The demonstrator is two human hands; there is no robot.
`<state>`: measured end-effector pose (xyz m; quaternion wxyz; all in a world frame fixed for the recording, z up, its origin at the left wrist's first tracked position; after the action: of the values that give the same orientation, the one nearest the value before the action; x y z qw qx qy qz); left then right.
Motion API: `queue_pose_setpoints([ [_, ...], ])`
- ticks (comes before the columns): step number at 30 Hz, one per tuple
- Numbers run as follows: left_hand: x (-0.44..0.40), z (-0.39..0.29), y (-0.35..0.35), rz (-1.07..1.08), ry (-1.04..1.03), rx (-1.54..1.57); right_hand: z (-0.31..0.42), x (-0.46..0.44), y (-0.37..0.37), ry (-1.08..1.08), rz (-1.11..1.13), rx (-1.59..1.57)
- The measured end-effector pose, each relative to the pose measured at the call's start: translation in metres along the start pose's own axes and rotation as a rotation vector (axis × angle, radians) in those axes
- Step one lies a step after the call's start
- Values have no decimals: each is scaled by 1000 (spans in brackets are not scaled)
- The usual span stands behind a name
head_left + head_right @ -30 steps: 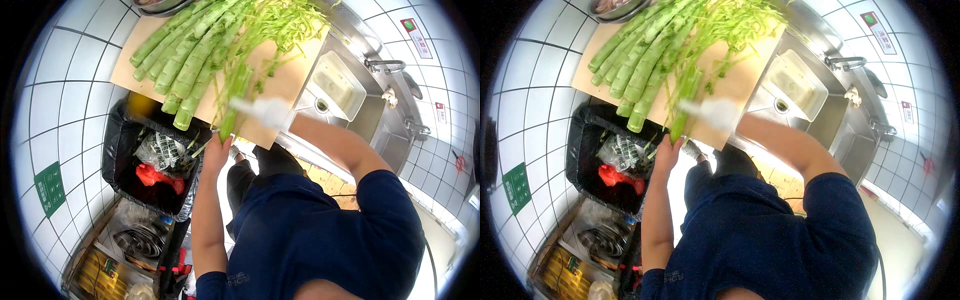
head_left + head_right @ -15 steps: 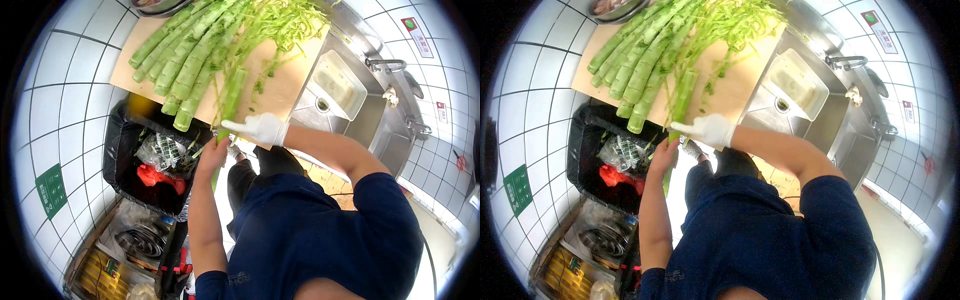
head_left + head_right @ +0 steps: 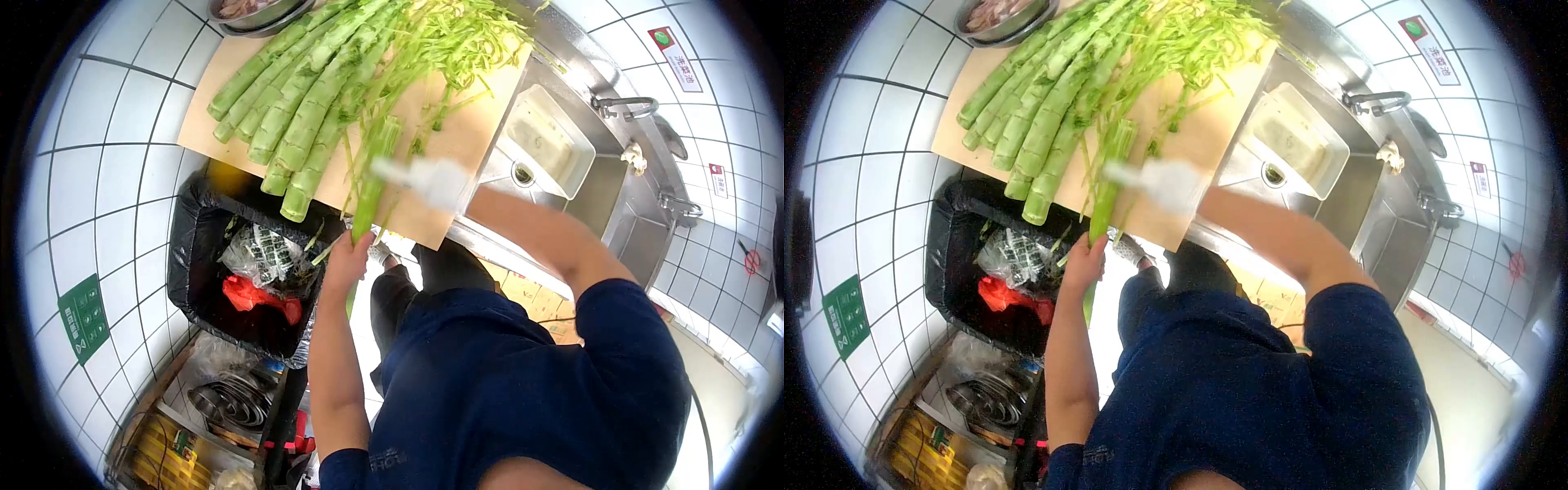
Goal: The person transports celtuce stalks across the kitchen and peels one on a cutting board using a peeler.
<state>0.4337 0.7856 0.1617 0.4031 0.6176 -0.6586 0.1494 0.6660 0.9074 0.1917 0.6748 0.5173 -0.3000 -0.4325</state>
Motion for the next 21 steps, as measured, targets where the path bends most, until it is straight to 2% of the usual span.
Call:
queue_pose_setpoints([
  [2, -1, 1, -6, 4, -43, 11, -65, -16, -4, -212, -35, 152],
  [6, 6, -9, -6, 10, -43, 6, -108, -40, 93, -183, -138, 177],
  [7, 4, -8, -6, 7, -106, -19, -84, -26, 79, -115, -88, 92],
  [10, 2, -1, -10, 60, 16, 65, -3, 1, 47, 94, 22, -94],
  [12, 4, -2, -9, 54, -11, 73, 10, 3, 39, 133, 91, -112],
  [13, 6, -4, -8, 50, -23, 68, 14, 4, 35, 150, 124, -122],
  [16, 6, -29, -11, 35, -51, 125, -58, -48, 60, -1, -70, -66],
  [19, 3, -52, -12, 21, -62, 133, -47, -52, 66, -182, -56, 31],
  [21, 1, -46, -8, 22, -74, 86, -27, -36, 58, -10, -106, 0],
])
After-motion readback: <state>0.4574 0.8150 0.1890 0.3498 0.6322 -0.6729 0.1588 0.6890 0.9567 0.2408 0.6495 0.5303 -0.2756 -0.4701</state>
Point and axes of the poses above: each hand's wrist, its own x-axis away from the middle knuckle, its own y-axis out of the back of the hand, z = x × y, the point moved 7 cm from there along -x, towards the middle knuckle, and after that the axes turned 12 degrees about -z, right-handed, at the moved point
